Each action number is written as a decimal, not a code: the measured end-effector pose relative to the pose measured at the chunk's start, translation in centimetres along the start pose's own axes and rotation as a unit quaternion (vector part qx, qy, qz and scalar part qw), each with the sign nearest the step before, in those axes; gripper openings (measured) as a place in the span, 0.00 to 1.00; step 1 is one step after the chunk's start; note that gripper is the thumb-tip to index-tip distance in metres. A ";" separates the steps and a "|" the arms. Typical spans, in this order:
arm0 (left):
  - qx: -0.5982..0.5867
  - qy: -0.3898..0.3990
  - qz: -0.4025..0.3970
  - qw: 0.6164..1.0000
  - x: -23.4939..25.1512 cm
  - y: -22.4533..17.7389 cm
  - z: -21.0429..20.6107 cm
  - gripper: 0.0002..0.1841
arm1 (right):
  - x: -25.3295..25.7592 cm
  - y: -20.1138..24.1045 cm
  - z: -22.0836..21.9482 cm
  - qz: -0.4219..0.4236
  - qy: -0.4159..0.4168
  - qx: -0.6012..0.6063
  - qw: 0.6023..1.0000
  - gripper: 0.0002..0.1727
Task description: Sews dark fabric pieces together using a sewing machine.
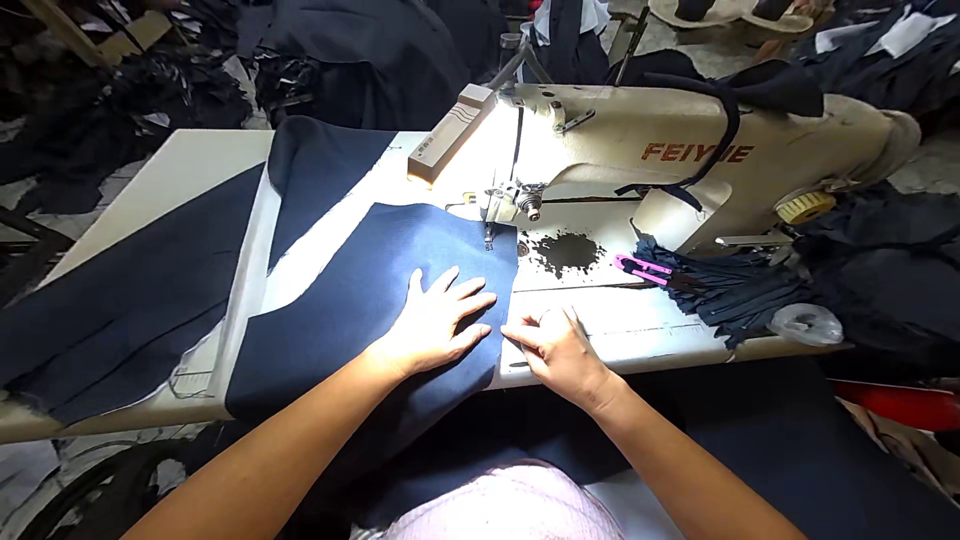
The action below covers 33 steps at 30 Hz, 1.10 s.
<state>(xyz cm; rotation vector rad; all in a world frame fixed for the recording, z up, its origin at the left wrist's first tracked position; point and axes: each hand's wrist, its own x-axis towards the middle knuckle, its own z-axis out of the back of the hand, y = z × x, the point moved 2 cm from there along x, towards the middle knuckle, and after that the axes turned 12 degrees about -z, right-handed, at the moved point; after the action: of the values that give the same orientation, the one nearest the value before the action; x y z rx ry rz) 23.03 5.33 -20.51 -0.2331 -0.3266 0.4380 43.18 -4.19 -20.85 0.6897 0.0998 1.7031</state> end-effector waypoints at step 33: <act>0.002 0.001 0.075 0.997 4.0 1.5 0.3 0.21 | 9.4 -1.3 -0.4 -0.038 0.113 -0.088 0.989 0.17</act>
<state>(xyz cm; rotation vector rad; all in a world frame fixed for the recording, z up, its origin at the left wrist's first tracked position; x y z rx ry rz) 25.74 8.51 -19.63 -0.2558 -0.3083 0.5865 43.26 4.89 -18.14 0.3561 0.1313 1.6890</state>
